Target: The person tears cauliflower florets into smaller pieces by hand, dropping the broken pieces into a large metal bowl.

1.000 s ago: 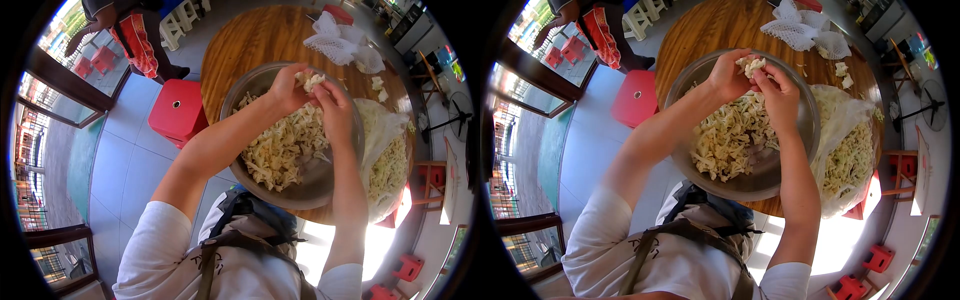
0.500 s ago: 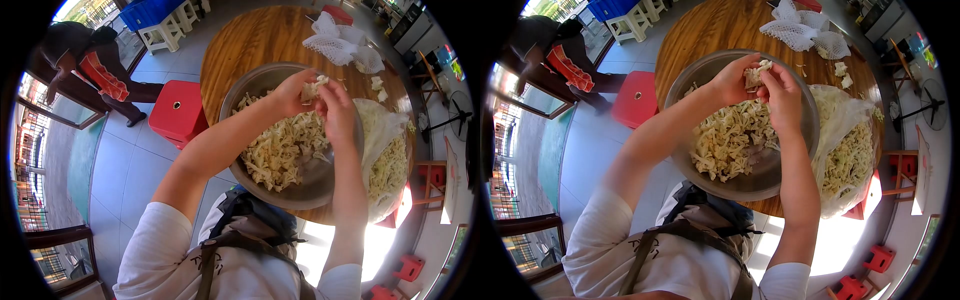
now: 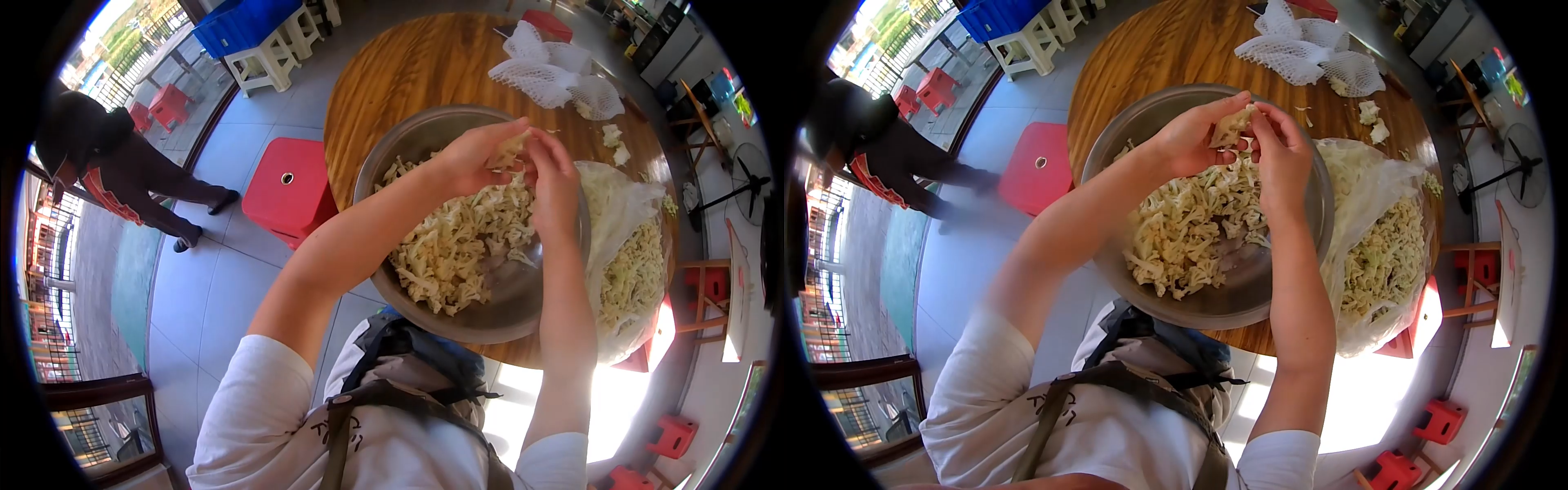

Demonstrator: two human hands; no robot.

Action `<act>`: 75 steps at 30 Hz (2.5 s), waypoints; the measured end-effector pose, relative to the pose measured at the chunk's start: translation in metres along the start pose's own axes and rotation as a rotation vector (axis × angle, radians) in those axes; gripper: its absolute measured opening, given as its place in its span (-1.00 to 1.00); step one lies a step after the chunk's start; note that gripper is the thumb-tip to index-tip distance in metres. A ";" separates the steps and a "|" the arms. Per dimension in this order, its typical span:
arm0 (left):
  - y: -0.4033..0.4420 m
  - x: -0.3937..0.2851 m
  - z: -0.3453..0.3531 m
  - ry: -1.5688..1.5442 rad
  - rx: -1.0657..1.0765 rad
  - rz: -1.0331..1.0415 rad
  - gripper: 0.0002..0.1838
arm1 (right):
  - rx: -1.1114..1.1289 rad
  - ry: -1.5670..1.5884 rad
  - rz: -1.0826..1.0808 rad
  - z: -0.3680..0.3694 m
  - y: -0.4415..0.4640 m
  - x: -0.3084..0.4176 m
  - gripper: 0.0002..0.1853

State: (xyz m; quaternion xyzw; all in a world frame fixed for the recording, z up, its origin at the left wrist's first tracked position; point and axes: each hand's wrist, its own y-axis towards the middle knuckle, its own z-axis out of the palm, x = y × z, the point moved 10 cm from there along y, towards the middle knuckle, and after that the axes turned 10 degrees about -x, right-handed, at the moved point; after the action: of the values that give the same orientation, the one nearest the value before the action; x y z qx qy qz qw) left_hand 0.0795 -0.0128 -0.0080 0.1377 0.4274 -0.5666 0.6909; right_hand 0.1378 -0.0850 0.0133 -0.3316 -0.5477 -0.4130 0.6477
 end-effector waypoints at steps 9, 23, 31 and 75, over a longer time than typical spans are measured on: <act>-0.004 -0.006 0.001 -0.065 0.024 0.016 -0.80 | 0.052 0.335 0.226 0.000 0.006 -0.017 -0.80; 0.008 -0.016 -0.024 -0.201 -0.128 0.095 -0.82 | -0.057 0.348 0.102 -0.014 0.010 -0.008 -0.84; 0.005 -0.007 -0.014 0.033 -0.013 0.012 -0.84 | -0.067 -0.013 -0.137 -0.002 -0.003 0.017 -0.68; 0.010 -0.014 -0.039 0.084 -0.250 0.083 -0.65 | -0.096 -0.180 -0.181 -0.016 0.009 0.004 -0.67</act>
State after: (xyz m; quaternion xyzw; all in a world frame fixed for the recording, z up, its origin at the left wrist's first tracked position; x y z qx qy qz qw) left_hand 0.0718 0.0262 -0.0232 0.0919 0.5172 -0.4735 0.7070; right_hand 0.1532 -0.0961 0.0144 -0.3474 -0.6108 -0.4640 0.5393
